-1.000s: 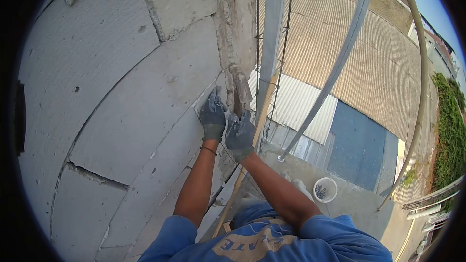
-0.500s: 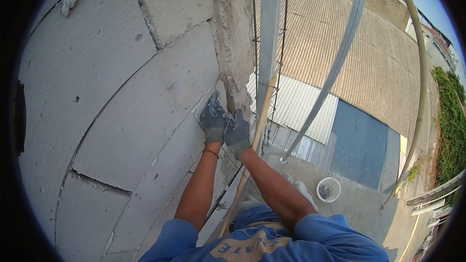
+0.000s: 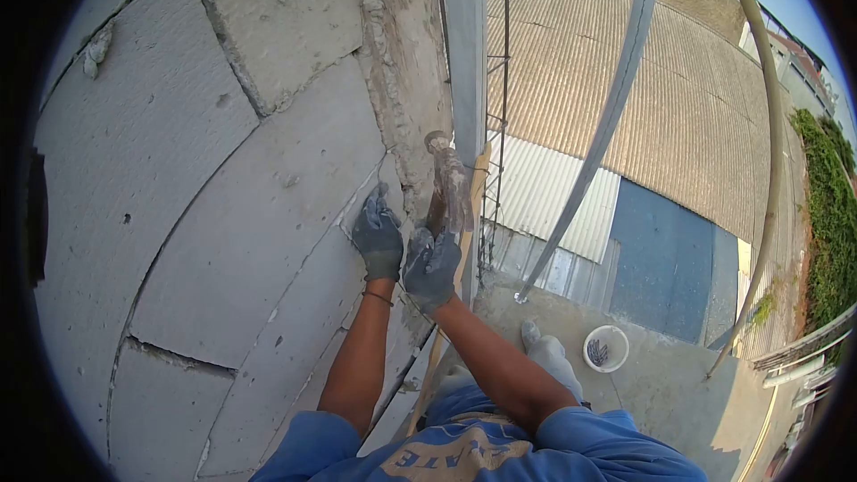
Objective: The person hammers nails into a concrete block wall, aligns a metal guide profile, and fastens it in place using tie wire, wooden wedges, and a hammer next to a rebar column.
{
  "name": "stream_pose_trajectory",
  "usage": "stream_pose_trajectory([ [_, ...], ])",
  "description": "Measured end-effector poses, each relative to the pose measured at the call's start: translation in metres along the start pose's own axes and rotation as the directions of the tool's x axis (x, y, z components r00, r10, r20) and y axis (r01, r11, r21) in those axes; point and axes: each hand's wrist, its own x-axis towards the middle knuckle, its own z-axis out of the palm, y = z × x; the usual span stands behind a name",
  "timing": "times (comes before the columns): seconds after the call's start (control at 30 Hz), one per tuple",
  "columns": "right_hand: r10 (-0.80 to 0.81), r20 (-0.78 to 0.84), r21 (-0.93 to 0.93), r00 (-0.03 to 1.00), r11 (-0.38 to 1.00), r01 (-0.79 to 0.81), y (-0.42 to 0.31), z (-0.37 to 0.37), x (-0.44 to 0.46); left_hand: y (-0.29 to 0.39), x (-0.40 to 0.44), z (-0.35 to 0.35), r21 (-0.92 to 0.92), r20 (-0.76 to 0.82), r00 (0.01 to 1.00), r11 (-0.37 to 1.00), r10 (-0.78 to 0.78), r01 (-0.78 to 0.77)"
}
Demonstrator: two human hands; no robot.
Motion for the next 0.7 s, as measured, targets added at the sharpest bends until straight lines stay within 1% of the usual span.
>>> stream_pose_trajectory([
  [0.03,0.124,-0.063,0.550,0.990,0.832,-0.069,0.003,0.003,-0.004,0.006,0.001,0.000,0.007,0.006,1.000,1.000,-0.005,0.004],
  [0.07,-0.088,-0.022,0.100,0.996,0.991,0.089,0.017,-0.002,-0.001,0.011,0.001,0.000,0.081,-0.014,1.000,0.997,-0.004,0.006],
  [0.1,-0.295,0.021,-0.352,0.955,0.892,0.283,0.034,-0.009,0.003,0.016,-0.002,-0.001,0.155,-0.034,0.999,0.988,-0.003,0.009],
  [0.13,-0.207,0.086,-0.469,0.975,0.855,0.223,0.018,-0.002,0.006,0.001,0.000,0.000,0.153,-0.031,0.999,0.988,0.005,0.000],
  [0.17,-0.116,0.140,-0.581,0.983,0.795,0.176,0.000,0.003,0.012,-0.028,0.008,0.003,0.164,-0.062,0.996,0.985,0.061,-0.050],
  [0.2,-0.182,0.155,-0.670,0.971,0.703,0.239,-0.010,0.003,0.011,-0.031,0.007,0.004,0.172,-0.072,0.994,0.983,0.080,-0.067],
  [0.23,-0.173,0.151,-0.675,0.973,0.701,0.229,-0.018,0.001,0.003,-0.019,0.004,0.004,0.180,-0.082,0.992,0.980,0.098,-0.082],
  [0.27,-0.141,0.088,-0.455,0.986,0.875,0.166,-0.023,0.002,-0.003,-0.008,-0.001,0.000,0.164,-0.040,0.998,0.985,0.052,-0.045],
  [0.3,-0.117,0.063,-0.327,0.991,0.936,0.131,-0.019,0.003,-0.002,0.006,-0.002,-0.004,0.151,-0.001,1.000,0.988,0.009,-0.008],
  [0.33,-0.092,0.038,-0.190,0.995,0.977,0.098,-0.016,0.005,-0.002,-0.002,0.002,-0.003,0.180,0.016,0.999,0.983,-0.043,0.040],
  [0.37,-0.044,0.076,-0.351,0.996,0.934,0.068,-0.004,0.004,0.003,-0.012,0.005,-0.003,0.183,0.012,0.999,0.982,-0.048,0.045],
  [0.4,0.012,0.106,-0.505,0.994,0.862,0.043,0.005,0.001,0.005,-0.023,0.006,-0.002,0.209,-0.016,1.000,0.978,0.000,0.004],
  [0.43,0.057,0.127,-0.643,0.990,0.765,0.038,-0.007,0.004,0.012,-0.026,0.010,0.002,0.231,-0.042,0.997,0.972,0.061,-0.050],
  [0.47,0.068,0.115,-0.682,0.991,0.731,0.029,-0.023,0.001,0.007,-0.028,0.012,0.005,0.226,-0.045,0.996,0.972,0.075,-0.063],
  [0.5,0.057,0.118,-0.679,0.991,0.733,0.039,-0.033,0.002,0.005,-0.031,0.013,0.005,0.201,-0.065,0.984,0.968,0.167,-0.151],
  [0.53,-0.067,0.131,-0.582,0.989,0.802,0.132,-0.039,0.000,-0.002,-0.027,0.007,0.004,0.182,-0.087,0.967,0.958,0.240,-0.222],
  [0.57,-0.193,0.128,-0.475,0.973,0.849,0.231,-0.044,0.000,-0.005,-0.023,0.005,0.003,0.183,-0.088,0.968,0.959,0.237,-0.218],
  [0.6,-0.227,0.100,-0.341,0.969,0.907,0.248,-0.062,0.004,-0.005,0.002,0.000,-0.001,0.134,-0.037,0.999,0.991,0.024,-0.019],
  [0.63,-0.223,0.102,-0.338,0.969,0.909,0.245,-0.049,0.006,-0.001,0.016,0.000,-0.004,0.095,0.026,0.982,0.979,-0.186,0.183],
  [0.67,-0.342,0.078,-0.397,0.937,0.851,0.344,-0.030,0.006,0.005,0.008,0.002,-0.005,0.098,0.023,0.981,0.977,-0.191,0.188],
  [0.7,-0.454,0.062,-0.459,0.889,0.778,0.429,-0.018,0.004,0.003,-0.006,0.002,-0.004,0.210,-0.021,0.999,0.976,-0.050,0.053],
])
